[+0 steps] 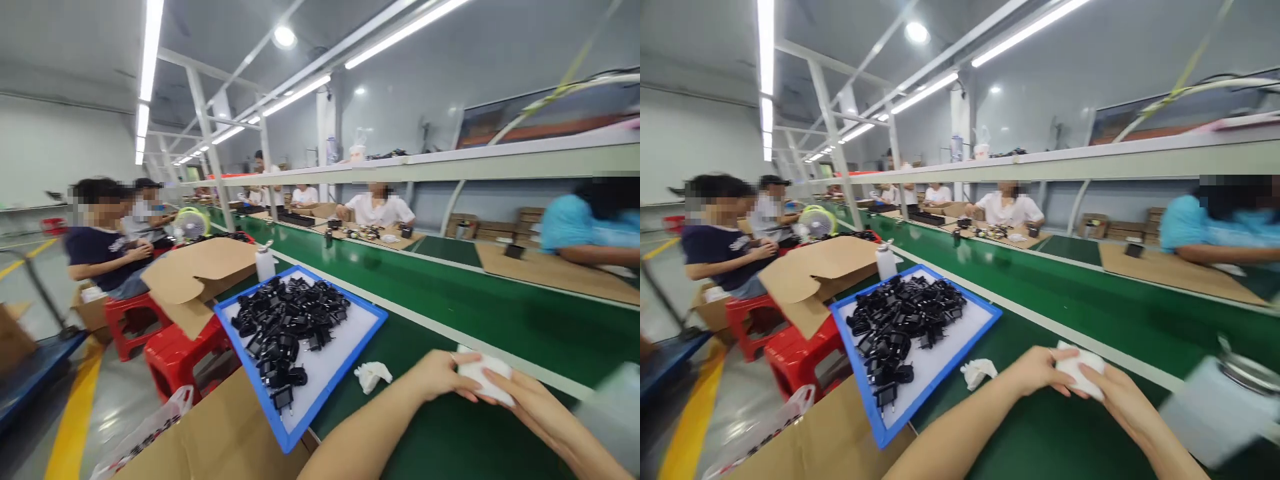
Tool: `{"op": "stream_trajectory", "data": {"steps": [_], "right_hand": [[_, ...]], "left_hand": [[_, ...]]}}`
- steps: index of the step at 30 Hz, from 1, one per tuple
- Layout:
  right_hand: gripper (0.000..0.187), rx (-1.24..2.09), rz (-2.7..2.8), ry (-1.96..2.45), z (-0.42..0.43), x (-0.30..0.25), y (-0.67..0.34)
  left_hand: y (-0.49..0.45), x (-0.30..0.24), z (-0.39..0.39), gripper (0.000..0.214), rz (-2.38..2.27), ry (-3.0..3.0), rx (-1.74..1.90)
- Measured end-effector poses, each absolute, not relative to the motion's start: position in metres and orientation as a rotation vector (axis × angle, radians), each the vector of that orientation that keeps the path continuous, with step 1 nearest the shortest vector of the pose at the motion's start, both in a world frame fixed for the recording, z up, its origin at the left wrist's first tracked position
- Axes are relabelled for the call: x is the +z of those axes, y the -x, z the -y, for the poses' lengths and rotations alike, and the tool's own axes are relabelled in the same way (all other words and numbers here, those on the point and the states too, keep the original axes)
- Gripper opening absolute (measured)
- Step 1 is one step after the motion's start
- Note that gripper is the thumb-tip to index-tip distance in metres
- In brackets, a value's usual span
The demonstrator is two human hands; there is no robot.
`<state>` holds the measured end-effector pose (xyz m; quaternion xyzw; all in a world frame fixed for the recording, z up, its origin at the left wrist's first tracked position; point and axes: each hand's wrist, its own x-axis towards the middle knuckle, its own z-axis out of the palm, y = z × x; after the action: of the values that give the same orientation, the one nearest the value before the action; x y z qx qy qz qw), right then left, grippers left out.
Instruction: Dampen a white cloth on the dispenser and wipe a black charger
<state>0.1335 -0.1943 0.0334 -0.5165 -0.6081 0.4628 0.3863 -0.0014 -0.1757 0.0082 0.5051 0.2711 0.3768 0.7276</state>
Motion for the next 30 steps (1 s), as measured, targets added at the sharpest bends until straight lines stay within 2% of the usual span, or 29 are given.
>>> {"op": "stream_trajectory", "data": {"steps": [3, 7, 11, 14, 17, 19, 26, 30], "right_hand": [[0.034, 1.257, 1.539, 1.292, 0.199, 0.052, -0.138], [0.030, 1.119, 1.538, 1.356, 0.212, 0.085, -0.154], [0.028, 1.005, 1.291, 1.304, 0.232, 0.117, -0.196], [0.020, 0.600, 1.034, 1.374, 0.240, 0.128, -0.228], [0.019, 0.075, 0.938, 1.743, 0.233, 0.126, -0.242], [0.022, -0.115, 1.035, 1.978, 0.225, 0.120, -0.242], [0.029, -0.123, 1.461, 2.045, 0.220, 0.109, -0.228], [0.033, -0.215, 1.509, 2.129, 0.218, 0.105, -0.227]], "left_hand": [[0.001, 0.021, 0.185, 0.058, -0.447, -1.041, 0.860], [0.001, 0.028, 0.192, 0.049, -0.335, -0.987, 0.881], [0.003, 0.022, 0.185, 0.039, -0.400, -0.935, 0.951], [0.003, 0.011, 0.174, 0.041, -0.520, -0.871, 0.937], [0.002, 0.001, 0.167, 0.043, -0.624, -0.832, 0.908], [0.001, -0.003, 0.166, 0.043, -0.663, -0.832, 0.897], [-0.003, -0.008, 0.165, 0.033, -0.702, -0.886, 0.834], [-0.005, -0.011, 0.166, 0.030, -0.717, -0.912, 0.803]]}}
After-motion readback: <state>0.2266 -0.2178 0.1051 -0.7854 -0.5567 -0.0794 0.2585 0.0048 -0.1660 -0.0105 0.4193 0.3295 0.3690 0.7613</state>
